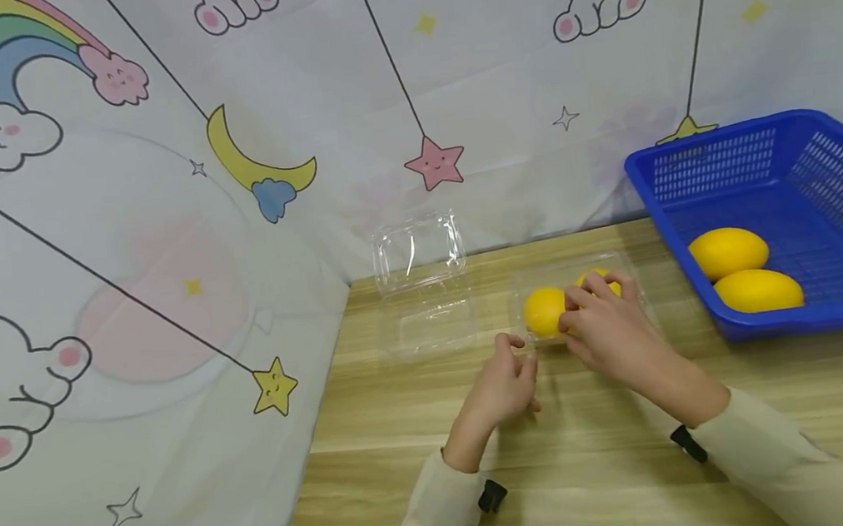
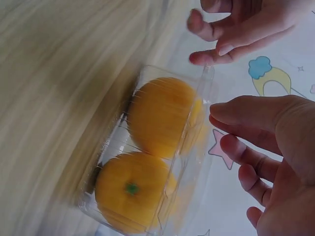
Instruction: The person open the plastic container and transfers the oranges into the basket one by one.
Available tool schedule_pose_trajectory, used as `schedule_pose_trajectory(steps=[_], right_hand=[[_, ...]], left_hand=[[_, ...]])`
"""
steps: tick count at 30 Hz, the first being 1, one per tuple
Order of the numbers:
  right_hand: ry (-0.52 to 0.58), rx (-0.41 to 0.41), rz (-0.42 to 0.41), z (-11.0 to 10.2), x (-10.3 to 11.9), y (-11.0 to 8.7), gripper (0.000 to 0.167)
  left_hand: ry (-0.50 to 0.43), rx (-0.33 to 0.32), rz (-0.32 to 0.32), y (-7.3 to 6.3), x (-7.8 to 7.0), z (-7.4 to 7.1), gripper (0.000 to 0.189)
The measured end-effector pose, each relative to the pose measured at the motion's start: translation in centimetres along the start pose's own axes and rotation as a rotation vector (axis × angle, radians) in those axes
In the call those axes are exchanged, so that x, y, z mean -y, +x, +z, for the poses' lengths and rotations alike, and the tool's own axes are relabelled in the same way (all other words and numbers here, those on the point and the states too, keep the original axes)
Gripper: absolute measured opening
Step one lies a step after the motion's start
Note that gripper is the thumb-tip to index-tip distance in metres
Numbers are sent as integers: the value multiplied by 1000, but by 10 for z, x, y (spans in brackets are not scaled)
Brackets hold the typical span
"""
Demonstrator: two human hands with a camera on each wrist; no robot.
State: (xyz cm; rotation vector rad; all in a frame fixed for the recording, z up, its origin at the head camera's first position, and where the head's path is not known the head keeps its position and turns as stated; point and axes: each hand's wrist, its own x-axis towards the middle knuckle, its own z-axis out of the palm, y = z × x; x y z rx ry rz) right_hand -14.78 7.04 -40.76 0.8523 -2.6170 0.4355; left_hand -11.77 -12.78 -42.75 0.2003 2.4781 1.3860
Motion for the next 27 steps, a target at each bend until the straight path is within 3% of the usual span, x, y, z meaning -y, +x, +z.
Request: schedule_pose_trajectory(steps=[5,10,17,21,27], right_hand=[[0,34,8,5,-2,3,16],[14,30,27,9,-3,4,18],[49,51,36,11,-4,3,16],[54,50,29,11,-4,3,19],[52,47,-8,12,-6,5,24]], left_hand=[[-285,18,-77,6,6,5,32],[-490,-56,-107,14,9,10,22],[-632,-146,-183,21,15,17,21],[-723,-146,-203,24,16,18,15],[-768,-145,-189,26,17,18,3]])
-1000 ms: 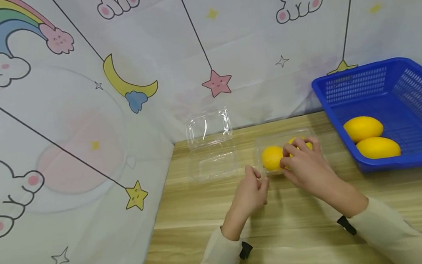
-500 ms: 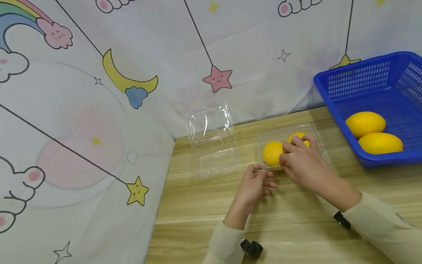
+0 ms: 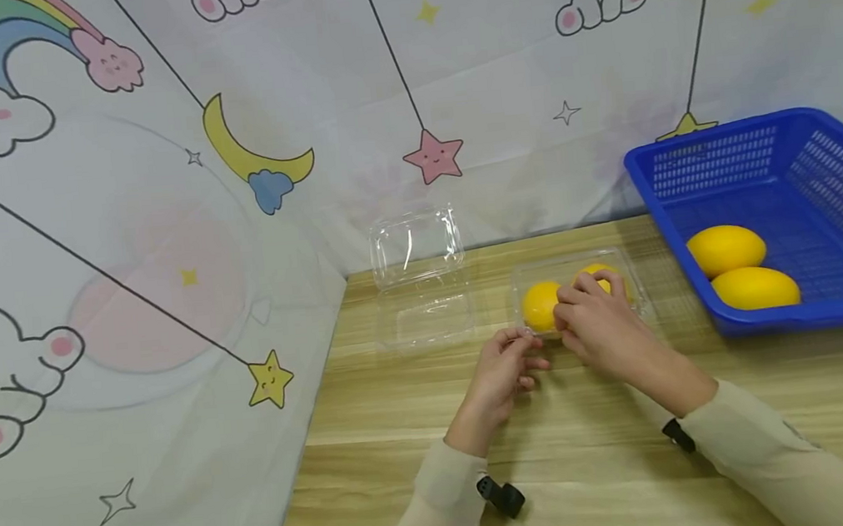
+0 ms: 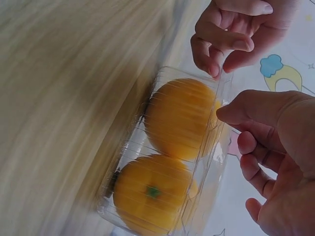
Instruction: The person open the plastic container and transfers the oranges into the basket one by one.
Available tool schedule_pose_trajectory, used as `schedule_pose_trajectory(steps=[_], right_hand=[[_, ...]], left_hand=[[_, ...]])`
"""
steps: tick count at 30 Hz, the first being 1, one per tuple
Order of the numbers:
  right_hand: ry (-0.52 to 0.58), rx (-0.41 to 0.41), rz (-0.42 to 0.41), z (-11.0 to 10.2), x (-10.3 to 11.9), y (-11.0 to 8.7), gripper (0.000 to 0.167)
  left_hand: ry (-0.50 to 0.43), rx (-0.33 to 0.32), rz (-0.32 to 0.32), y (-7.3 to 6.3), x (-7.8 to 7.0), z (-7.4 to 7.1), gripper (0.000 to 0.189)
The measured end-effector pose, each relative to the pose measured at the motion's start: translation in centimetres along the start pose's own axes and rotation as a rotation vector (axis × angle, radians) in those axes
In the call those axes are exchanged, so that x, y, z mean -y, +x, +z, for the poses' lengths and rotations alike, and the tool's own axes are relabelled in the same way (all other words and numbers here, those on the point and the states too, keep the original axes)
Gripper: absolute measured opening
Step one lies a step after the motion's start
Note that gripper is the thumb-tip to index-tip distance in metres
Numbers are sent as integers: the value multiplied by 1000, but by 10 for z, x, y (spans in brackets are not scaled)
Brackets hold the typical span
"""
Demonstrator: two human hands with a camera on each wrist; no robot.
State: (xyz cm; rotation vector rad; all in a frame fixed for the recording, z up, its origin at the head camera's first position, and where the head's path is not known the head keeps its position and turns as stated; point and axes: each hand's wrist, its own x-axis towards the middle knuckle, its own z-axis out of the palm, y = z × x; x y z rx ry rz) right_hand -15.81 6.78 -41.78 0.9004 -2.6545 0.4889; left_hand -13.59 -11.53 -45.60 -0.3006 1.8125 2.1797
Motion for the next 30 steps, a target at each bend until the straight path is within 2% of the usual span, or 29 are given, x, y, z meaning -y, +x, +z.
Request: schedule_pose_trajectory(steps=[7,11,16,23,26,30], right_hand=[[1,-35,-17,5,-3,-1,21],[6,-54,-22,5,-4,-1,20],[1,-68,-28,4,-6,-3,22],[9,-82,-25,4,-6,-4,20],[18,-77,-5,4,-5,-6,18],[54,-74,13,2,-6,-10,16]], left_hand=[[-126,-23,-14,4,2,2,9],[-210,-17,-42,5,2,4,6],[-263,-17,-78,3,-1,7,6],[-377,21,-117,3,-3,9,15],[-368,21,-99,3,-2,9,15],[-261,6,-73,0,1,6,6]])
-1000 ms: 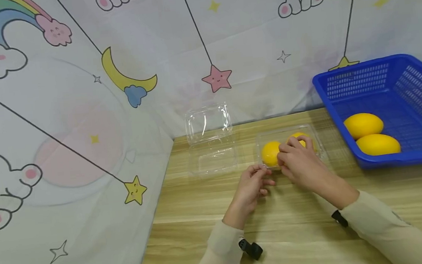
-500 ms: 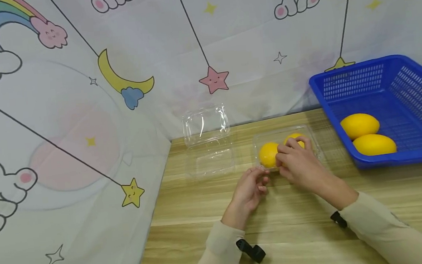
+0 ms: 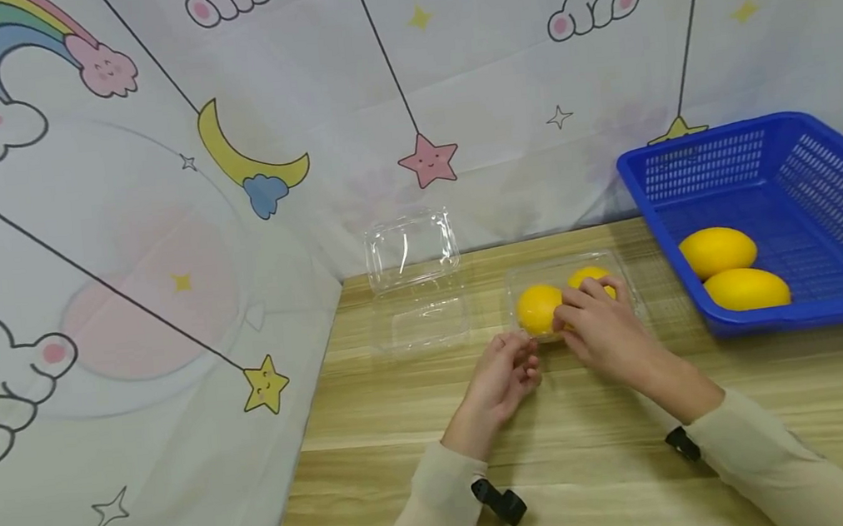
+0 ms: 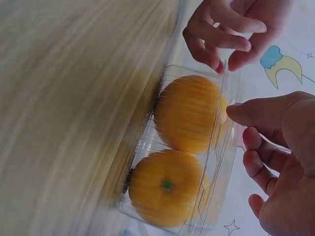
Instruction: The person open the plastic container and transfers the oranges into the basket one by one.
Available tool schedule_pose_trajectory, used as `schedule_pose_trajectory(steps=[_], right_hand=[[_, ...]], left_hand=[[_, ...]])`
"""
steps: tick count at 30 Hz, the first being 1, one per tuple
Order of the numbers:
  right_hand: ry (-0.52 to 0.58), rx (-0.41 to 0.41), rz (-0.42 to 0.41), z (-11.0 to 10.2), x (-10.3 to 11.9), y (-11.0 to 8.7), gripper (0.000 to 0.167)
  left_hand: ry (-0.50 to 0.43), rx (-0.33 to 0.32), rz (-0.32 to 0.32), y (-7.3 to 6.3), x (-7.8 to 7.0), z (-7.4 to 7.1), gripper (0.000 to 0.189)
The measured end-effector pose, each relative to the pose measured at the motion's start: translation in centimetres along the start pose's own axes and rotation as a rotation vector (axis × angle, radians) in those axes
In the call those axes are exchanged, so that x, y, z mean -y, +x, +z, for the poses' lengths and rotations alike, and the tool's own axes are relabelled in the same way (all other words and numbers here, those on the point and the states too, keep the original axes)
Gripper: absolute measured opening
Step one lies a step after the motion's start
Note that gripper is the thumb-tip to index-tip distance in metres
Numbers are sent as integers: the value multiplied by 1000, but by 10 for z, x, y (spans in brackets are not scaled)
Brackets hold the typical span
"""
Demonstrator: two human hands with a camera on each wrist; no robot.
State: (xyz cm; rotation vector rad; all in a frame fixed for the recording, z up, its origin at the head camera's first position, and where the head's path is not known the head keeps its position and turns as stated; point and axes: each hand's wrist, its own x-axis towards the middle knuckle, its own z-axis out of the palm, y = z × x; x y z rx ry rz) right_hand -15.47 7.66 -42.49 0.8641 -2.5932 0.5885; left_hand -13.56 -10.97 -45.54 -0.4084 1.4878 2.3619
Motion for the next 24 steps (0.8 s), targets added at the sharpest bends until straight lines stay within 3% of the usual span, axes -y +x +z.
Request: schedule_pose_trajectory(steps=[5,8,11,13,16,18,21,24], right_hand=[[226,-49,55,-10,-7,-10,22],[409,-80,131,-20,-12,-20,31],[485,-43,237,-29,-16,-34,43],[495,17,305,-33,-17,-42,54],[497,84,374,-33,-20,-51,68],[514,88,415,-31,-22,-54,72],[548,56,472,-26,-24,-56,73],[621,43,532,-23,-26,-58,72]], left_hand=[[164,-1,33,-10,0,-2,21],[325,24,122,-20,-1,2,28],[554,62,313,-28,-1,9,25],[756,67,515,-29,-1,15,18],[1094,8,850,-24,0,25,10],[1305,-59,1034,-19,0,33,13],[1531,-81,1146,-10,-1,44,18],[1688,-25,1111,-1,-2,57,27]])
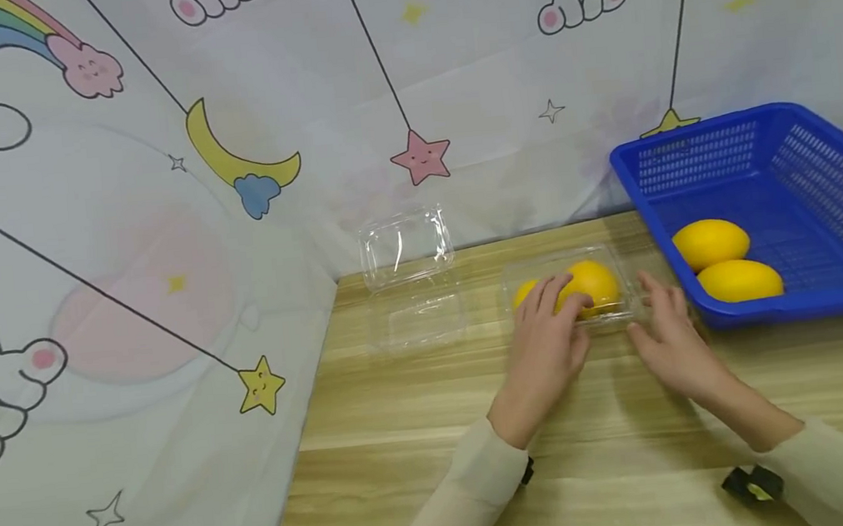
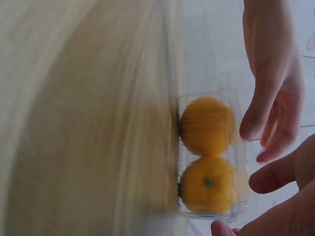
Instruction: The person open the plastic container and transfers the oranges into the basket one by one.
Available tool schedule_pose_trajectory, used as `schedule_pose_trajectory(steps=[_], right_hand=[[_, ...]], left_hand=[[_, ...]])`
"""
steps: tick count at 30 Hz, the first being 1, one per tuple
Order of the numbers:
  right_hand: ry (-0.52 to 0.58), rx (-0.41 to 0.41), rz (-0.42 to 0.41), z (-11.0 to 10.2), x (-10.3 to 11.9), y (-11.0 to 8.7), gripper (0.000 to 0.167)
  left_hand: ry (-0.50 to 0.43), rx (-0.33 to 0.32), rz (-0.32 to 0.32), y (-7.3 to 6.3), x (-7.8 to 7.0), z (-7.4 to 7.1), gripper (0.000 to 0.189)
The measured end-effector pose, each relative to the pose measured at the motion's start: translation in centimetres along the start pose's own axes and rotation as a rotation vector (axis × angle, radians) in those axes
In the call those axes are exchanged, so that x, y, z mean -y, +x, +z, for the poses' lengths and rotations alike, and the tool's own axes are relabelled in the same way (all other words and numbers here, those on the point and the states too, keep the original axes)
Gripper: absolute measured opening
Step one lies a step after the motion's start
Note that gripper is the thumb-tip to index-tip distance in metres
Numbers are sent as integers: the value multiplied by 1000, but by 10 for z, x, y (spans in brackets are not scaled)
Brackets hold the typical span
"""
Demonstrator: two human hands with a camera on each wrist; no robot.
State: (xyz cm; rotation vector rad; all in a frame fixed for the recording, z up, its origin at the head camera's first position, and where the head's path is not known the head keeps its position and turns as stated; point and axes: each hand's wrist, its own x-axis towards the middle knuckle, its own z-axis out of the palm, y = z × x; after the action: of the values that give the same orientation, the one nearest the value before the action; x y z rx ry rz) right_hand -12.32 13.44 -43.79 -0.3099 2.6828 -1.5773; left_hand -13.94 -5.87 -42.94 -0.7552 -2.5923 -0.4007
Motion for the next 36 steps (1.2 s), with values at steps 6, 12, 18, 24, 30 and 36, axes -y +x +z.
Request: schedule_pose_trajectory(steps=[6,12,18,24,30,36], right_hand=[[255,79,214,6,-6,9,63],[364,45,355,5,-19,10,50],[436,45,367,-2,-23,11,46],[510,108,394,-13,-25,14,24],[584,149,421,-16,-26,18,17],[675,160,462,-18,-24,19,37]], left_hand=[[115,217,-15,11,-1,2,52],[136,325,-60,12,-5,7,59],[178,285,-56,14,-10,14,61],[175,230,-43,15,-12,17,55],[155,239,-41,18,-10,15,53],[136,281,-50,21,-11,11,52]])
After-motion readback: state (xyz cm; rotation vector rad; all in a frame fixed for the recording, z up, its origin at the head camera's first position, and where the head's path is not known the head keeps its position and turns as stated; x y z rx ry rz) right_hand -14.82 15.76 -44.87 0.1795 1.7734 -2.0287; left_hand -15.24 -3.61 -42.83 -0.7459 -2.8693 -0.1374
